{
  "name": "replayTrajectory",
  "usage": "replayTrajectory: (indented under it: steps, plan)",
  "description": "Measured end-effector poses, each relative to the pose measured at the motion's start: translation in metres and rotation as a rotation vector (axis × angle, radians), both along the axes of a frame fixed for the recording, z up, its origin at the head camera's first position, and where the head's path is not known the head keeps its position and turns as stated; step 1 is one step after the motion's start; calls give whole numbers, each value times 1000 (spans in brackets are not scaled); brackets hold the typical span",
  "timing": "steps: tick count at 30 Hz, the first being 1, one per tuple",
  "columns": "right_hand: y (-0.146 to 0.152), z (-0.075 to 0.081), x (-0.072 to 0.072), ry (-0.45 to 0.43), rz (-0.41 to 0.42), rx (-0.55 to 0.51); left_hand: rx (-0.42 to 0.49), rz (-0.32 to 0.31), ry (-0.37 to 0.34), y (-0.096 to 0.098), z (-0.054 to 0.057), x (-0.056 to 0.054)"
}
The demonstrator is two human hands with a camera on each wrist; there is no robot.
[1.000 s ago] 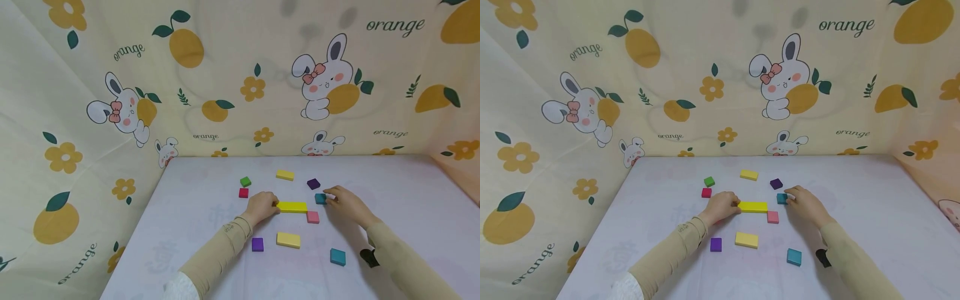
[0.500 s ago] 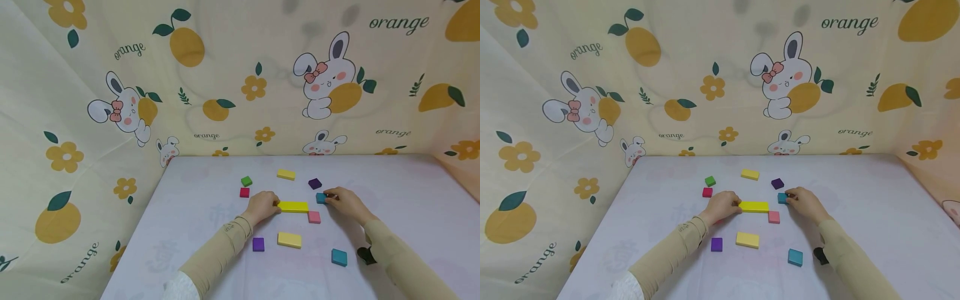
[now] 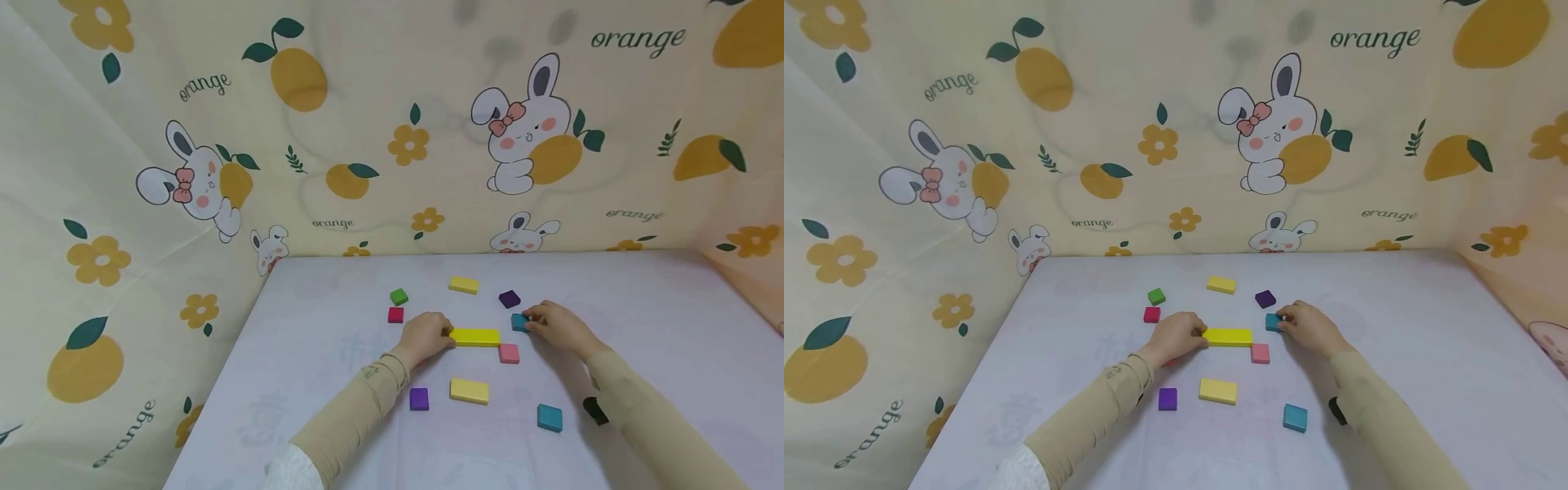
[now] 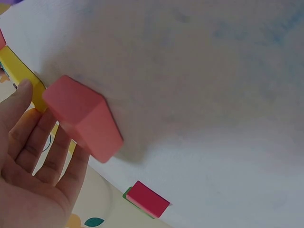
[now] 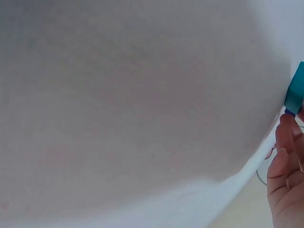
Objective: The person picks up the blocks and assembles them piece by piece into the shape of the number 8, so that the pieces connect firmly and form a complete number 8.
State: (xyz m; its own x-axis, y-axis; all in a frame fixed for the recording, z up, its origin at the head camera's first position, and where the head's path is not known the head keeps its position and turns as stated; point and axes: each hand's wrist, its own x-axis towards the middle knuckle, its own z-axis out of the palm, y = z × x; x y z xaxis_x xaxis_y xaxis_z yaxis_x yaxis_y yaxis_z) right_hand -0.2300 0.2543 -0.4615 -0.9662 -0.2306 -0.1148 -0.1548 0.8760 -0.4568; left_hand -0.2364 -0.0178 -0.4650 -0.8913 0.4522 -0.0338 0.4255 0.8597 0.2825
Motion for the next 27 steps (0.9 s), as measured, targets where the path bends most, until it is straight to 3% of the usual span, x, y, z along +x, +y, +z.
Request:
replayTrajectory:
  steps: [27]
  plan:
    - [-24,-2,-5,-10,91,14,15,5,-3,0,-2,-2]
